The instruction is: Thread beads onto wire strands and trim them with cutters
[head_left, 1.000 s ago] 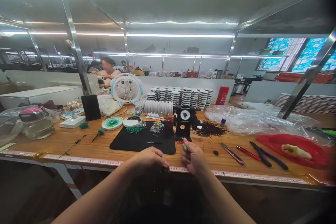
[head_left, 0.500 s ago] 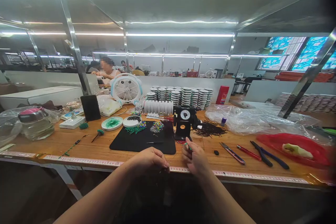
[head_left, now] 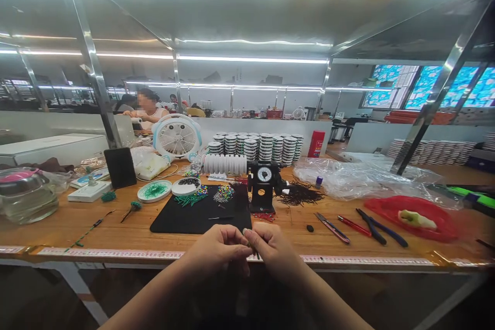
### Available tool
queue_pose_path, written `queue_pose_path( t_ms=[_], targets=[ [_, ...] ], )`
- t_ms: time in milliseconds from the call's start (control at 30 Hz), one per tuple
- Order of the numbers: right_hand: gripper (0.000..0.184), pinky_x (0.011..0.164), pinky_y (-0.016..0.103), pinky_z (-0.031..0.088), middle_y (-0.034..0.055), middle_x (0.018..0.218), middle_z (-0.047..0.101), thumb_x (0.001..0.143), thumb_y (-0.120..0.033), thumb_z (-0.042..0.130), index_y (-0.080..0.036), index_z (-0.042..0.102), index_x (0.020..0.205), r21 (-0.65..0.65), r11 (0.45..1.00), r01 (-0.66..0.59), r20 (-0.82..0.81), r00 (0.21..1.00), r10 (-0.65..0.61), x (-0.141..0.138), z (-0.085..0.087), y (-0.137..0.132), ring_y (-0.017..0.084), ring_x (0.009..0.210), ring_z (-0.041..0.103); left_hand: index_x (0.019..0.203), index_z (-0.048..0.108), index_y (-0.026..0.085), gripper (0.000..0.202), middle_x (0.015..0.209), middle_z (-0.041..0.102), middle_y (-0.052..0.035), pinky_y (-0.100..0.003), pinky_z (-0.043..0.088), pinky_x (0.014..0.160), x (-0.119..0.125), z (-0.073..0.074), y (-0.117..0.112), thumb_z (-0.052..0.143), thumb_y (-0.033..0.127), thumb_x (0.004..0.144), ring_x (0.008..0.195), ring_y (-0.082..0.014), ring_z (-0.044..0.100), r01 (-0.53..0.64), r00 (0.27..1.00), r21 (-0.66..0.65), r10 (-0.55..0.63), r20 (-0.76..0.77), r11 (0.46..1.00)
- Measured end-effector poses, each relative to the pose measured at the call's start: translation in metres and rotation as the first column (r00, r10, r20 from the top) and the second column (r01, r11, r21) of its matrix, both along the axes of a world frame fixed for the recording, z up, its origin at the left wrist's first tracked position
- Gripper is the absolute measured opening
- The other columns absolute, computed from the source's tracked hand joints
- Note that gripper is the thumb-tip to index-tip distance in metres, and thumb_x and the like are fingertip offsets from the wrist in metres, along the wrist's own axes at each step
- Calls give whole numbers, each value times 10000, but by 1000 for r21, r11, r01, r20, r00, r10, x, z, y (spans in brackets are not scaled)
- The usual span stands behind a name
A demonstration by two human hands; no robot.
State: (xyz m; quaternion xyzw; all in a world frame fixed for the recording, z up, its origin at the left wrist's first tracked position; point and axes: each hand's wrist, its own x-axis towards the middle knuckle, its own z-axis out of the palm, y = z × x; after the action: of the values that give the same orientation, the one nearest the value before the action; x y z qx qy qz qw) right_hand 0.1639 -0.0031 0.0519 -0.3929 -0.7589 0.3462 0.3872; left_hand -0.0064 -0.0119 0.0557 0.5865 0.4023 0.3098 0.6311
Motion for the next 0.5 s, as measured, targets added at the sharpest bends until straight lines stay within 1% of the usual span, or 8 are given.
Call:
queue_pose_path(
  t_ms=[67,133,200,300,333,400,467,500],
  targets=[
    [402,498,242,233,-21,548,381,848,-398,446,-157,390,531,-15,1000,-4,53,999,5,-2,0,-5,94,534,343,700,589,136,214,553,649,-21,-209,339,460,3,1,-4,658,338,688,475,-119,536,-28,999,32,27,45,999],
    [420,491,243,226,-21,543,375,837,-436,455,-156,392,530,-114,992,-51,6,999,52,-3,-3,-7,93,527,333,698,612,126,200,603,639,-18,-225,385,535,2,-1,-9,663,319,685,553,-126,552,5,994,49,-10,108,999],
    [446,464,238,199,-36,509,323,807,-487,490,-162,377,523,-263,960,-98,-147,987,60,-2,-7,-7,81,489,279,703,627,126,193,639,613,-5,-221,388,574,-1,-4,-15,682,307,670,597,-116,533,53,987,35,-58,151,998],
    [445,423,229,158,-64,479,239,767,-503,558,-179,354,539,-443,883,-158,-445,893,-64,2,-9,-7,68,443,181,691,630,136,181,584,558,20,-207,359,525,-5,-11,-21,686,305,663,533,-93,479,70,988,-7,-69,137,998],
    [426,415,225,167,-65,479,241,760,-491,578,-182,370,552,-467,868,-169,-510,854,-108,4,-10,-6,69,437,178,695,640,135,176,577,548,20,-205,349,512,-6,-13,-22,682,304,667,522,-91,466,61,992,30,-64,105,998],
    [363,408,222,222,-53,482,295,737,-477,614,-186,451,594,-468,872,-145,-556,815,-163,9,-10,-5,78,428,230,725,671,135,167,603,552,12,-207,356,532,-6,-17,-23,673,296,682,555,-96,471,64,997,191,-71,30,979],
    [324,415,231,292,-26,491,376,709,-491,635,-191,534,645,-412,911,-35,-509,838,-198,15,-11,-3,101,434,324,775,698,145,178,660,574,-1,-209,377,588,-8,-19,-23,656,302,704,619,-109,496,87,996,359,-80,-34,929],
    [325,421,236,321,-11,498,412,699,-507,635,-194,558,655,-362,932,33,-468,858,-212,18,-10,-3,115,443,368,799,705,151,193,694,590,-9,-212,387,618,-9,-19,-24,647,315,714,648,-118,510,100,995,406,-83,-59,908]
  ],
)
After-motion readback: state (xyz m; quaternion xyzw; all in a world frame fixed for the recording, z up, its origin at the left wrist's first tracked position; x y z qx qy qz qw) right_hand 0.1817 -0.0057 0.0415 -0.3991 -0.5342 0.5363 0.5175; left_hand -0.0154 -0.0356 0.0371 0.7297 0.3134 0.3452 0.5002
